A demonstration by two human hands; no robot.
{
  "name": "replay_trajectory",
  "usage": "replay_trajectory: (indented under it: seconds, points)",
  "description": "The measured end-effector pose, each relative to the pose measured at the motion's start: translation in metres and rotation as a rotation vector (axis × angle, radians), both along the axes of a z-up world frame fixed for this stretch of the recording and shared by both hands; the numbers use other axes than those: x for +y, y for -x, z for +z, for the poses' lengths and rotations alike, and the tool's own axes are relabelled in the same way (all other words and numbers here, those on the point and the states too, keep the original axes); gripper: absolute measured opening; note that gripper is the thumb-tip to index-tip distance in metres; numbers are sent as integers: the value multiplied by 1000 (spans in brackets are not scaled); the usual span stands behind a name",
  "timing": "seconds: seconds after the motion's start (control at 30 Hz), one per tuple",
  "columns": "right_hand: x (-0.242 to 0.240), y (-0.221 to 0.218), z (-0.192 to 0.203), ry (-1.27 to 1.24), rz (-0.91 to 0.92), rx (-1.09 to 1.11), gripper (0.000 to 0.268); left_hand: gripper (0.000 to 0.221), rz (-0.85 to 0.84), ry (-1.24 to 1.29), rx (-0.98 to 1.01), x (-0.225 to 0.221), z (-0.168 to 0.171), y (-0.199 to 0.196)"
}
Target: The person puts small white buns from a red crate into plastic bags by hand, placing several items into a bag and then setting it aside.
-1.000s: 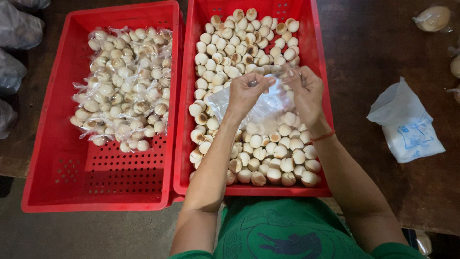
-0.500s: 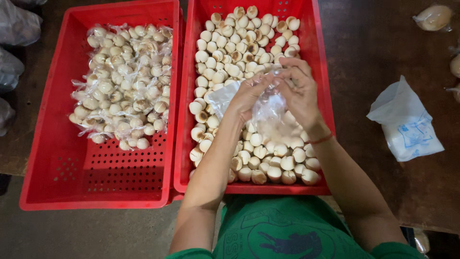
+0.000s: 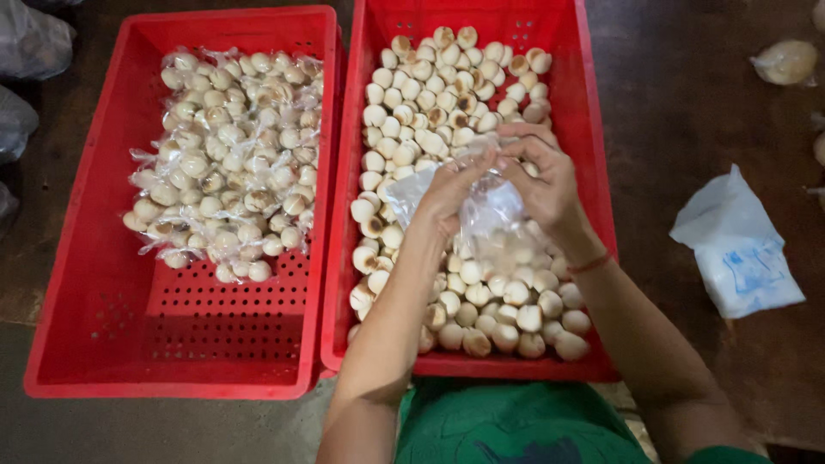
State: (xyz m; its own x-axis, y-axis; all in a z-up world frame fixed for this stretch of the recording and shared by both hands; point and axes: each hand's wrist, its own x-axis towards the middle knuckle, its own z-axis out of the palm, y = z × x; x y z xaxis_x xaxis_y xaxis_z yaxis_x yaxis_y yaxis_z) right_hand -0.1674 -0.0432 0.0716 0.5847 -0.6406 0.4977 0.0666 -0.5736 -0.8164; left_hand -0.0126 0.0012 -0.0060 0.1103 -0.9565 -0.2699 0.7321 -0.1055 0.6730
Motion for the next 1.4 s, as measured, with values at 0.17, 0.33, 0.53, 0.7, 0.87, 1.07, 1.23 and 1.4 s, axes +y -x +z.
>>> replay_trajectory:
  seconds: [0.17,0.33,0.53,0.7,0.87,1.07,1.23,1.4]
  points:
    - [-17,-11,-15,-114,-103,-10,8,26,175,54,-175,-12,-18,7]
    - [-40,-27,-16,-308,-92,-167,9,30,413,-43,-188,-9,-24,-33]
    - [-31,-54,-5,235,79,68,6,26,359,81,-69,-5,-8,-32]
    - [-36,-58,-30,-227,162,-101,7,22,236,-89,-98,-5,-1,-30]
    - [-57,-45,-53,-604,67,-258,8,16,293,40,4,-2,-5,-39]
    - [-77,-29,-47,138,273,37,34,7,589,171,-252,7,21,-47]
    - [-190,-112,-109,-355,-93,332,56,9,901,220,-770,21,51,-48]
    - [-242,-180,-198,246,-363,628,60,42,756,300,-1200,31,62,-31]
